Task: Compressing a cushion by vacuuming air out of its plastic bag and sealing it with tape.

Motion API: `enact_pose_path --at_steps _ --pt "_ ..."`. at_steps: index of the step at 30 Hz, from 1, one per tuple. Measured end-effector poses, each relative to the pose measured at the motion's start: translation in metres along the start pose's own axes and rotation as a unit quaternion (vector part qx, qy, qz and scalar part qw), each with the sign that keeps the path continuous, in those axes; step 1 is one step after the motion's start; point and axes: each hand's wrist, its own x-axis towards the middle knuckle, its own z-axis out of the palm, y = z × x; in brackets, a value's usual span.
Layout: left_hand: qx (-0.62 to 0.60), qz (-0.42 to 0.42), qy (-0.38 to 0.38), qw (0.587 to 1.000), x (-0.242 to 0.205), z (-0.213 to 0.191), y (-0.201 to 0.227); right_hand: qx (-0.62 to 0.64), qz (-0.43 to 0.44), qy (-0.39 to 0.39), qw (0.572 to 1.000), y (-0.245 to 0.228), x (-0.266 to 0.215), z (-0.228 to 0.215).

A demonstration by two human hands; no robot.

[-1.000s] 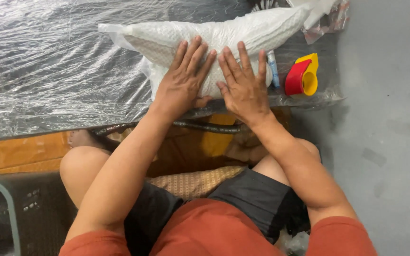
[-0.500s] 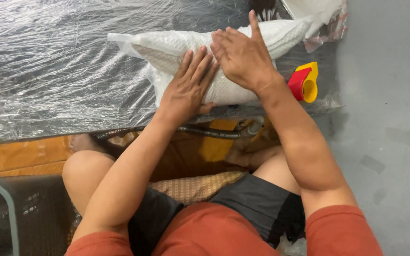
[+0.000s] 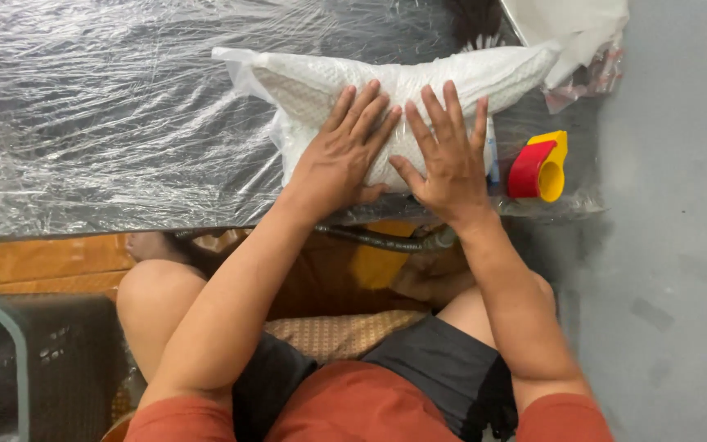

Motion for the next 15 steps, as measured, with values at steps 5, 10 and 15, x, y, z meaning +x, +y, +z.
enact_pose_path --at_steps 5,10,15 --pt "-0.045 0.003 -0.017 0.999 0.009 -0.006 0.0 0.026 0.014 0.011 0.999 0.008 -0.013 0.009" --pt "-0.054 -0.017 -0.041 0.998 0.014 -0.008 0.002 0.015 0.002 -0.04 0.999 0.015 -0.021 0.011" --pt "-0.054 -0.014 -0.042 0.998 0.018 -0.012 0.003 0.001 0.028 -0.027 0.999 0.015 -0.032 0.013"
